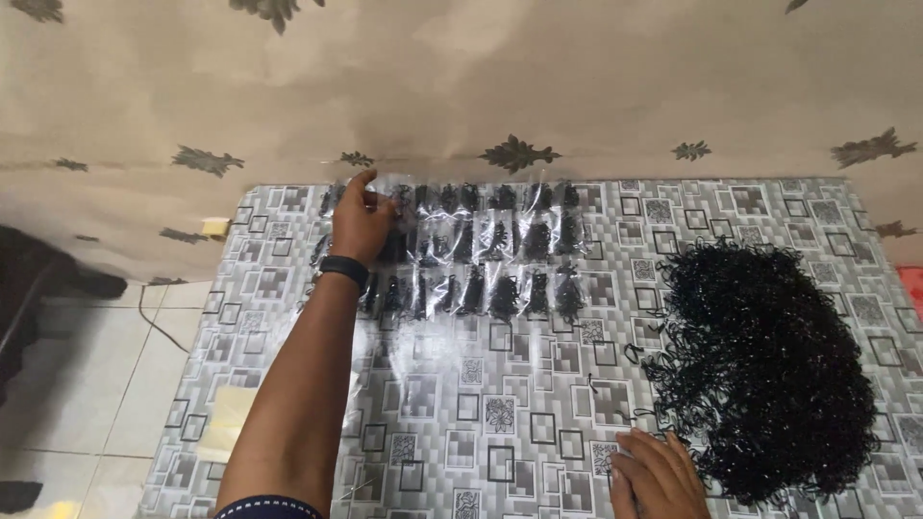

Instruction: The person places metal hooks into small plastic bags by hand, grouping them before sealing the bags.

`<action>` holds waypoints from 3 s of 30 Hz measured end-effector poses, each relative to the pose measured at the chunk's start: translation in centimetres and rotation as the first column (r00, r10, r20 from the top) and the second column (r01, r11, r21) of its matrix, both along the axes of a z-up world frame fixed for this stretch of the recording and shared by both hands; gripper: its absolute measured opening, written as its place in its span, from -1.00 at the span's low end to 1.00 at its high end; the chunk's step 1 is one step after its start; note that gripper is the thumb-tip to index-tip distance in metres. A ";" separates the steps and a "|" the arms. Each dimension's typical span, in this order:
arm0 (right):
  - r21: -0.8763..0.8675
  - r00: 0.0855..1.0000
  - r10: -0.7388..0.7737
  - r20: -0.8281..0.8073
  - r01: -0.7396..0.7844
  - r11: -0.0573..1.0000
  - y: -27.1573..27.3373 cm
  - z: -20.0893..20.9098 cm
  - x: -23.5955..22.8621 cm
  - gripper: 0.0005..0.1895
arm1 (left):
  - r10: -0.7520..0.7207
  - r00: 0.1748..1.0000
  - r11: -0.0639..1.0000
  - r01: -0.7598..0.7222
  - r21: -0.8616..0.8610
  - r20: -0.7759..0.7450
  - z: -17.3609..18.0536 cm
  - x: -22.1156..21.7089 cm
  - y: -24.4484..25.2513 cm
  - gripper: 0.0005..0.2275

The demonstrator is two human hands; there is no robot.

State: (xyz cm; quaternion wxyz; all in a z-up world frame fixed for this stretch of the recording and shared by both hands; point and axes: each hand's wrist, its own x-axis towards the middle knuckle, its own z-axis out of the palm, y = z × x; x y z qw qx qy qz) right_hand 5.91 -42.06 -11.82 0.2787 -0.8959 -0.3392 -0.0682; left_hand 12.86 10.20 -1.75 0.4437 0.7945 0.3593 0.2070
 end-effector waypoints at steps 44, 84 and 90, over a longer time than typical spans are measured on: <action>-0.379 0.985 0.026 0.170 0.041 0.925 4.8 5.7 3.8 -0.39 | -0.556 0.825 0.706 0.531 0.470 -0.097 -1.3 -17.6 -28.3 -0.70; -0.539 0.970 -0.244 0.020 0.216 0.814 -3.4 9.5 12.6 -0.34 | -0.748 0.606 0.332 0.695 0.638 -0.270 -2.0 -13.7 -27.2 -0.55; -0.396 0.975 -0.186 0.121 0.219 0.892 -4.4 6.2 12.8 -0.79 | -0.761 0.621 0.380 0.660 0.648 -0.186 -2.5 -14.0 -27.0 -0.59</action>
